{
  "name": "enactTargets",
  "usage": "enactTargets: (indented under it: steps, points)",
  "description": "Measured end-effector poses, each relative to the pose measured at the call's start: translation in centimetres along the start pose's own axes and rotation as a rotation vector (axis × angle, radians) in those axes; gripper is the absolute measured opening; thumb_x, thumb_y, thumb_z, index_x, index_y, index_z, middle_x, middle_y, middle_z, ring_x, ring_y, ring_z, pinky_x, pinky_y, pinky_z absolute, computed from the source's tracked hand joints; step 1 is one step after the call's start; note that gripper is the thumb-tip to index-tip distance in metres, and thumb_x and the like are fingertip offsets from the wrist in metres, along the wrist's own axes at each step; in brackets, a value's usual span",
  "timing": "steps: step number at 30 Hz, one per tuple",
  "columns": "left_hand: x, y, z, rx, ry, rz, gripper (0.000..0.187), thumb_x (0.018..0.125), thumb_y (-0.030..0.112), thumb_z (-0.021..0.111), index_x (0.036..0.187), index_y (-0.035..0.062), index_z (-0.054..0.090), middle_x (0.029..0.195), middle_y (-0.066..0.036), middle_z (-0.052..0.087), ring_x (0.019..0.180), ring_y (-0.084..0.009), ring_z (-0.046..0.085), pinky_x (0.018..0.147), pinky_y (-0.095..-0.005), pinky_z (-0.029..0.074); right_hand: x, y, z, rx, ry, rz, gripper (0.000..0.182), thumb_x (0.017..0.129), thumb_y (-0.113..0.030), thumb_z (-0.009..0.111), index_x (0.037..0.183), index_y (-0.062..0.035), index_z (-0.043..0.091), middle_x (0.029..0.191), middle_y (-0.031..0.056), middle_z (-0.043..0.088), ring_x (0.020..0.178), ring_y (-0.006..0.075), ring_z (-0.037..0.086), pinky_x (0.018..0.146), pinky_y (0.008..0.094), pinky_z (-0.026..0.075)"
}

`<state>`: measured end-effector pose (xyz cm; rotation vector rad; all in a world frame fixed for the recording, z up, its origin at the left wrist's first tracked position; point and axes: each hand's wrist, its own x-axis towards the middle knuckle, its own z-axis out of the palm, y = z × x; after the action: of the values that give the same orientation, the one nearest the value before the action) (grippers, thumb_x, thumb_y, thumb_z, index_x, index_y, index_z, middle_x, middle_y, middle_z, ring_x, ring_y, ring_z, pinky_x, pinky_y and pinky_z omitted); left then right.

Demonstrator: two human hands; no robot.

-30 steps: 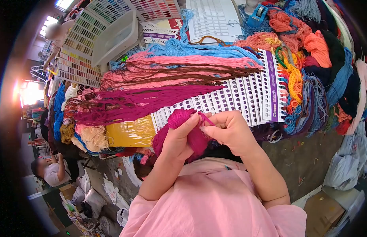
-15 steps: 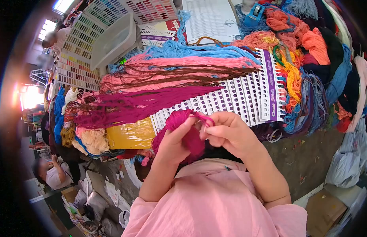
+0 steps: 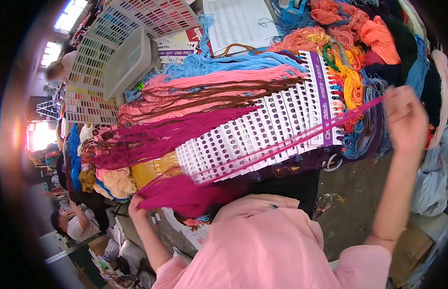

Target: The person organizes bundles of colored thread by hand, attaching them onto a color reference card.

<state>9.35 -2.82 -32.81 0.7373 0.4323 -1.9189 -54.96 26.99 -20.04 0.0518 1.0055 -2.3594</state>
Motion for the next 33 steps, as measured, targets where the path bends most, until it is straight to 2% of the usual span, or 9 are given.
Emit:
enactTargets:
  steps: [3, 5, 9, 11, 15, 17, 22, 28, 33]
  points:
    - [-2.1, 8.8, -1.0, -0.095, 0.083, 0.434, 0.015, 0.077, 0.002, 0.031, 0.064, 0.0054, 0.038, 0.044, 0.004, 0.029, 0.032, -0.0041, 0.029, 0.03, -0.0164, 0.027, 8.5, -13.5, -9.5, 0.072, -0.317, -0.351, 0.013, 0.077, -0.004, 0.044, 0.088, 0.0015, 0.045, 0.08, 0.007, 0.047, 0.069, 0.0153, 0.046, 0.071, 0.028, 0.04]
    - [-1.3, 5.9, 1.7, -0.207, -0.14, 0.249, 0.013, 0.079, 0.005, 0.033, 0.067, 0.0049, 0.04, 0.044, 0.004, 0.029, 0.032, -0.0035, 0.03, 0.03, -0.0163, 0.027, 8.8, -14.6, -7.9, 0.019, -0.454, -0.391, 0.011, 0.074, -0.006, 0.047, 0.084, -0.0001, 0.048, 0.076, 0.0052, 0.048, 0.069, 0.0135, 0.047, 0.069, 0.0258, 0.04]
    - [2.9, -17.6, 10.0, 0.142, -0.228, -0.47, 0.023, 0.083, 0.009, 0.037, 0.098, -0.005, 0.045, 0.054, 0.0, 0.041, 0.039, -0.0056, 0.037, 0.032, -0.0155, 0.029, 5.4, 0.8, 1.7, -1.137, -0.249, -0.535, 0.008, 0.07, -0.008, 0.053, 0.076, -0.0033, 0.054, 0.069, 0.0015, 0.052, 0.067, 0.0097, 0.049, 0.065, 0.0213, 0.038]
    - [5.2, -26.2, 11.1, 0.929, 0.043, -0.141, 0.023, 0.081, 0.007, 0.039, 0.101, -0.0034, 0.046, 0.065, -0.003, 0.048, 0.042, -0.0035, 0.039, 0.032, -0.0103, 0.027, 4.7, 7.8, 3.0, -1.029, -0.306, -0.09, 0.007, 0.067, -0.007, 0.055, 0.072, -0.0028, 0.056, 0.068, 0.0009, 0.053, 0.066, 0.0076, 0.048, 0.063, 0.0209, 0.038]
    - [6.8, -37.6, 12.1, 1.328, -0.209, -0.417, 0.02, 0.075, 0.009, 0.052, 0.092, -0.0021, 0.052, 0.081, -0.008, 0.055, 0.056, -0.0087, 0.048, 0.05, -0.0193, 0.039, 4.9, 17.1, 1.4, -1.181, -0.506, 0.025, 0.006, 0.062, -0.006, 0.057, 0.065, -0.0008, 0.058, 0.062, 0.0034, 0.054, 0.059, 0.0082, 0.049, 0.055, 0.0226, 0.039]
    - [8.0, -41.1, 11.2, 1.491, -0.2, -0.392, 0.02, 0.074, 0.013, 0.055, 0.088, -0.0017, 0.053, 0.077, -0.008, 0.056, 0.057, -0.0098, 0.05, 0.049, -0.0207, 0.039, 3.7, 19.7, 1.4, -1.337, -0.527, -0.347, 0.008, 0.06, -0.01, 0.058, 0.06, -0.0035, 0.054, 0.059, 0.0086, 0.05, 0.058, 0.0205, 0.05, 0.053, 0.0306, 0.039]
    - [9.1, -42.7, 9.5, 1.806, -0.382, -0.371, 0.011, 0.073, 0.012, 0.054, 0.072, 0.0013, 0.054, 0.061, -0.002, 0.052, 0.045, -0.0081, 0.045, 0.043, -0.0196, 0.035, 3.1, 19.5, 1.0, -1.515, -0.667, -0.584, 0.013, 0.056, -0.009, 0.056, 0.067, -0.0051, 0.05, 0.068, 0.0071, 0.046, 0.069, 0.0249, 0.044, 0.063, 0.0361, 0.032]
    - [8.5, -43.3, 9.4, 1.467, -0.344, -0.316, 0.007, 0.074, 0.006, 0.051, 0.077, 0.0, 0.053, 0.065, -0.002, 0.051, 0.043, -0.0054, 0.039, 0.041, -0.0174, 0.032, 1.1, 19.5, 1.7, -1.566, -0.788, -0.76, 0.031, 0.055, -0.014, 0.06, 0.083, -0.002, 0.052, 0.073, 0.0087, 0.046, 0.069, 0.0252, 0.044, 0.065, 0.0351, 0.033]
    - [8.3, -44.9, 9.2, 1.593, -0.296, -0.162, 0.009, 0.075, 0.007, 0.049, 0.068, 0.0027, 0.051, 0.052, 0.001, 0.043, 0.042, -0.0047, 0.036, 0.039, -0.0187, 0.026, 2.0, 19.3, 0.7, -1.356, -0.795, -0.529, 0.027, 0.052, -0.01, 0.057, 0.078, -0.0025, 0.055, 0.074, 0.0089, 0.045, 0.07, 0.0244, 0.046, 0.063, 0.0347, 0.036]
